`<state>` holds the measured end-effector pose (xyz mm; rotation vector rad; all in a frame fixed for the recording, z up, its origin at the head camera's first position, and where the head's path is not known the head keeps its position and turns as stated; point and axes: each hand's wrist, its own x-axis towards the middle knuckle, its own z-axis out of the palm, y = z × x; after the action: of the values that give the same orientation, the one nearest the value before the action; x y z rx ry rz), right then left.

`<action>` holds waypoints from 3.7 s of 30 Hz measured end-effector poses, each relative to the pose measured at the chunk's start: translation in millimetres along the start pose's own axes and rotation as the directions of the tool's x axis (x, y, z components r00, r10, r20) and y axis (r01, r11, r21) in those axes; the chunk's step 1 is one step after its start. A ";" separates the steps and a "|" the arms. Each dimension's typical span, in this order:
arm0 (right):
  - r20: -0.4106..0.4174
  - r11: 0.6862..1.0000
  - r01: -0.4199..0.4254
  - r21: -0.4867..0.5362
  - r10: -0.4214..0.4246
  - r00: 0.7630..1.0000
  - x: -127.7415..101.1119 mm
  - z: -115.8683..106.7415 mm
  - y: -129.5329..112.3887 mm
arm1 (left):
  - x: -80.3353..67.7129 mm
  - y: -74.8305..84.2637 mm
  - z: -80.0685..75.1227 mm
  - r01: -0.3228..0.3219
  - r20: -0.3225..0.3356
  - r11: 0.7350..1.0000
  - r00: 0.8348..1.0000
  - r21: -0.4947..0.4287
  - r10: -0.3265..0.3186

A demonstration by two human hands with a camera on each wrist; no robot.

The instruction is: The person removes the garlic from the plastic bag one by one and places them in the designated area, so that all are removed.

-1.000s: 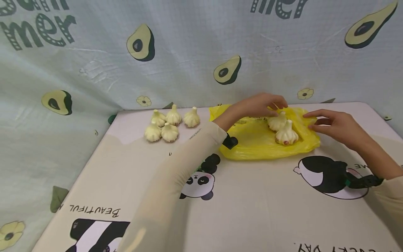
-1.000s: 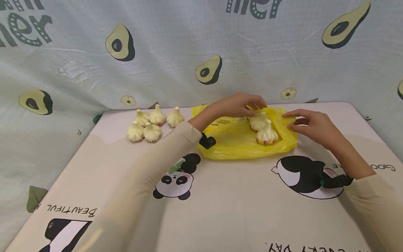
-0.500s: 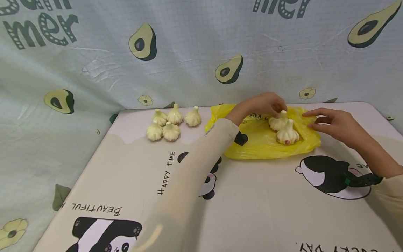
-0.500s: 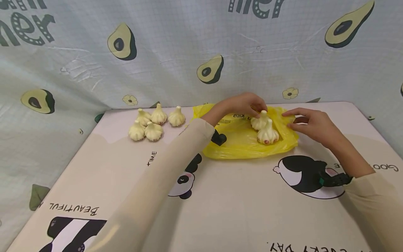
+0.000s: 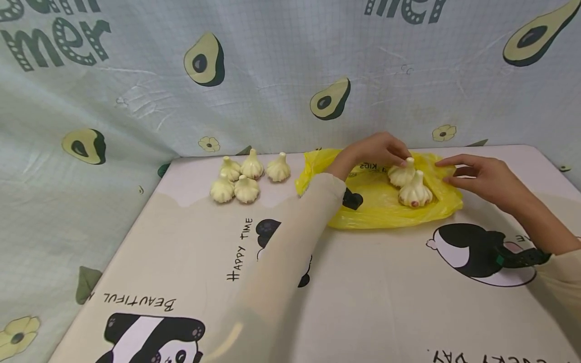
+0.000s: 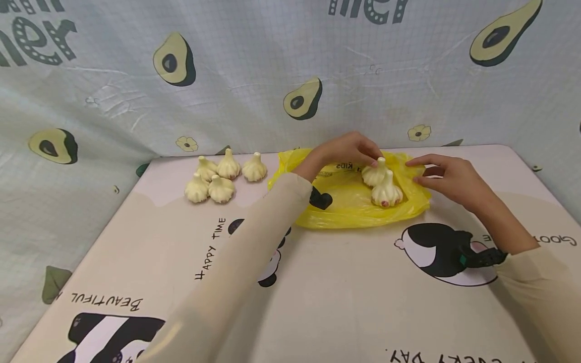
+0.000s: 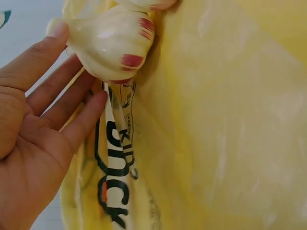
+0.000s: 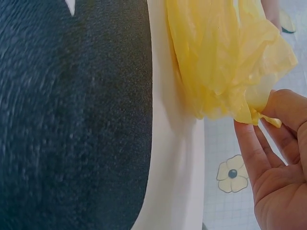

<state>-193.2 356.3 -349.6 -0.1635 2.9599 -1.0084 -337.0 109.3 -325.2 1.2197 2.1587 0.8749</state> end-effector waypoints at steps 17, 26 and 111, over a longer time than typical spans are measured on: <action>-0.001 1.000 -0.006 0.014 0.006 1.000 2.4 1.6 3.5 | 0.1 -14.9 15.1 0.043 -0.038 0.927 0.997 -0.372 -0.061; -0.005 1.000 0.001 0.004 -0.001 1.000 4.0 -0.6 4.2 | 2.4 -17.3 21.4 0.040 -0.062 0.896 0.995 -0.442 -0.075; 0.027 1.000 0.019 -0.024 -0.018 0.999 4.6 7.6 2.7 | -215.8 -23.6 -9.7 -0.091 -0.561 0.970 0.826 -0.225 -0.052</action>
<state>-197.8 353.3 -357.1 -0.2032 2.9532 -0.9645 -255.5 -91.6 -311.7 0.9331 2.3753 1.6268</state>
